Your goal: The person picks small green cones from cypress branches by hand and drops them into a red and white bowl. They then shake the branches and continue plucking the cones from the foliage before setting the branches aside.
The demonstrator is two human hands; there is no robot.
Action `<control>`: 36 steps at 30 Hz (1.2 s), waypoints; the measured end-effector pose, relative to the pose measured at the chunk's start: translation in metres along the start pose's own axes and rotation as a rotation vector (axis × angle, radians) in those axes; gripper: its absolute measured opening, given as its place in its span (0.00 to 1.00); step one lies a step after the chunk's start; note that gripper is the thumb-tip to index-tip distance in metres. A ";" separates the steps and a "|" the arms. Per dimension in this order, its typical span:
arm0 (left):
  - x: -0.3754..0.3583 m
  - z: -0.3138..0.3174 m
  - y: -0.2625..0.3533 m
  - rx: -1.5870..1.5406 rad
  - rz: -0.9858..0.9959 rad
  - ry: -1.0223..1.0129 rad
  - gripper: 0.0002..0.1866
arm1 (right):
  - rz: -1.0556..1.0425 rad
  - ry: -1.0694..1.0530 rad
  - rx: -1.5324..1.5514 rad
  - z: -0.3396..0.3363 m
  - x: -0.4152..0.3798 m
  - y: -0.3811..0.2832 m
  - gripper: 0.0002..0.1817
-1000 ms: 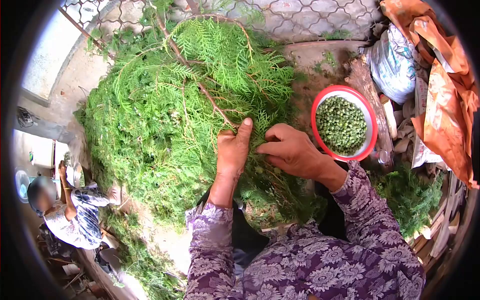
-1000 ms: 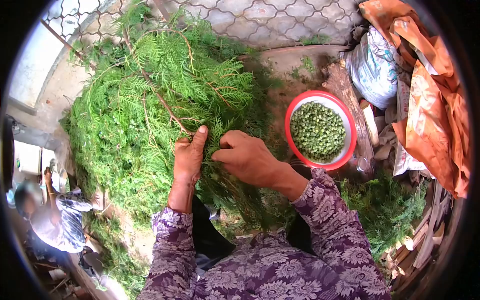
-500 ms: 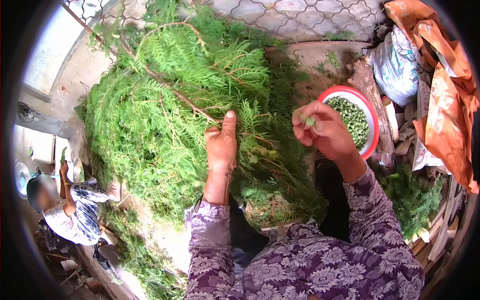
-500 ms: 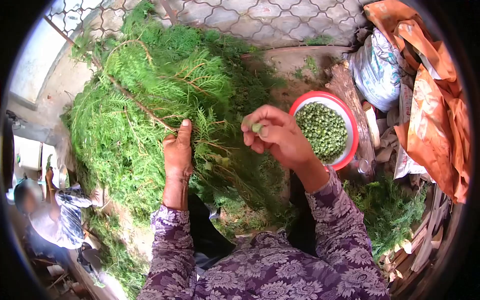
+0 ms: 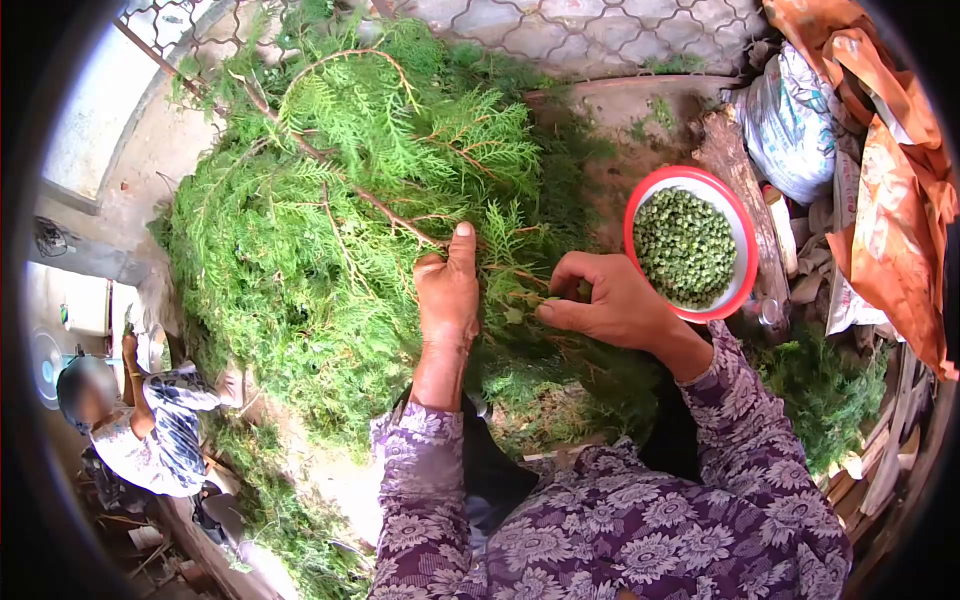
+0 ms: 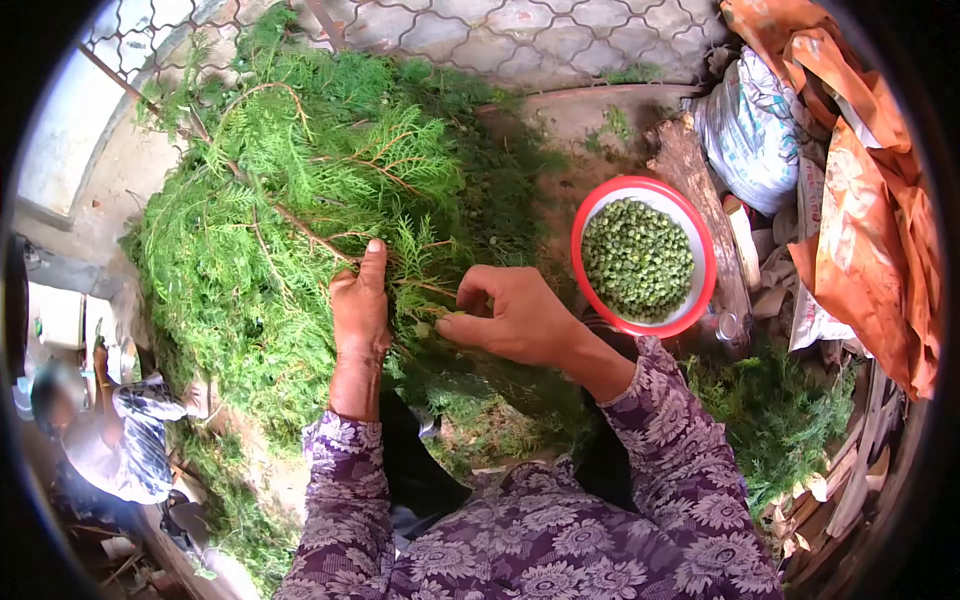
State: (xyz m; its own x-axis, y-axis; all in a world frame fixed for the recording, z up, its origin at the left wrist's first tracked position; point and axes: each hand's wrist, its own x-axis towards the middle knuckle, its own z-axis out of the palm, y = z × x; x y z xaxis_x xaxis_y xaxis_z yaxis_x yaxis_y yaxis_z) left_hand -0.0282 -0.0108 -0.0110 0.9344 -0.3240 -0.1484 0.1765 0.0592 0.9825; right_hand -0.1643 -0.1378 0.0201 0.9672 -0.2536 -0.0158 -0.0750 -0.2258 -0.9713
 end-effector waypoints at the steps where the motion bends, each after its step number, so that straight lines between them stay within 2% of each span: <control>1: 0.001 -0.001 -0.003 -0.007 -0.001 -0.013 0.19 | 0.021 0.016 -0.093 0.001 0.001 0.001 0.13; 2: 0.001 -0.001 -0.004 -0.015 0.000 -0.026 0.19 | 0.041 0.032 -0.185 0.002 0.001 0.001 0.14; 6: 0.000 0.004 -0.003 0.024 0.005 0.024 0.19 | 0.008 0.027 -0.209 0.002 0.001 0.002 0.13; 11: -0.006 0.005 0.006 0.008 -0.019 0.006 0.18 | -0.021 -0.006 0.043 -0.002 0.000 -0.004 0.09; 17: -0.008 0.007 0.007 -0.042 -0.042 -0.007 0.19 | -0.073 -0.107 0.066 -0.009 -0.003 -0.007 0.05; 18: -0.001 0.000 0.001 -0.060 -0.099 0.041 0.20 | -0.073 -0.110 0.065 -0.015 -0.006 -0.010 0.05; 19: 0.005 -0.005 0.002 -0.079 -0.154 0.093 0.21 | 0.026 -0.114 0.199 -0.026 -0.010 -0.018 0.04; 20: 0.006 -0.007 0.004 -0.111 -0.105 0.093 0.24 | 0.124 -0.117 0.334 -0.034 -0.012 -0.020 0.04; 23: 0.015 -0.017 -0.010 -0.085 -0.041 0.162 0.25 | 0.036 -0.043 0.938 -0.039 -0.008 -0.017 0.04; 24: 0.010 -0.009 -0.004 -0.050 -0.064 0.247 0.25 | 0.036 -0.043 0.937 -0.039 -0.008 -0.020 0.04; 27: 0.005 -0.004 -0.001 -0.024 -0.079 0.178 0.26 | 0.080 -0.139 0.961 -0.035 -0.007 -0.025 0.07; 29: 0.006 0.000 -0.008 -0.021 -0.081 0.155 0.26 | -0.132 -0.032 0.072 -0.026 -0.004 -0.018 0.09; 31: 0.008 0.002 -0.017 -0.051 -0.022 0.114 0.26 | -0.151 0.017 0.013 -0.008 -0.005 -0.016 0.12; 34: 0.007 0.004 -0.018 -0.029 -0.046 0.081 0.25 | -0.293 0.101 -0.353 0.008 -0.003 -0.007 0.18; 36: 0.003 0.009 -0.013 -0.022 -0.065 0.085 0.25 | -0.275 0.109 -0.437 0.012 -0.002 -0.006 0.18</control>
State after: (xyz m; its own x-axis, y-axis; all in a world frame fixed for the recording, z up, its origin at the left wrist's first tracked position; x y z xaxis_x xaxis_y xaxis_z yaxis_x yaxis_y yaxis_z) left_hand -0.0309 -0.0207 -0.0236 0.9434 -0.2463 -0.2222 0.2439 0.0614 0.9678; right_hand -0.1632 -0.1251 0.0228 0.9364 -0.2210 0.2727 0.0609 -0.6628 -0.7463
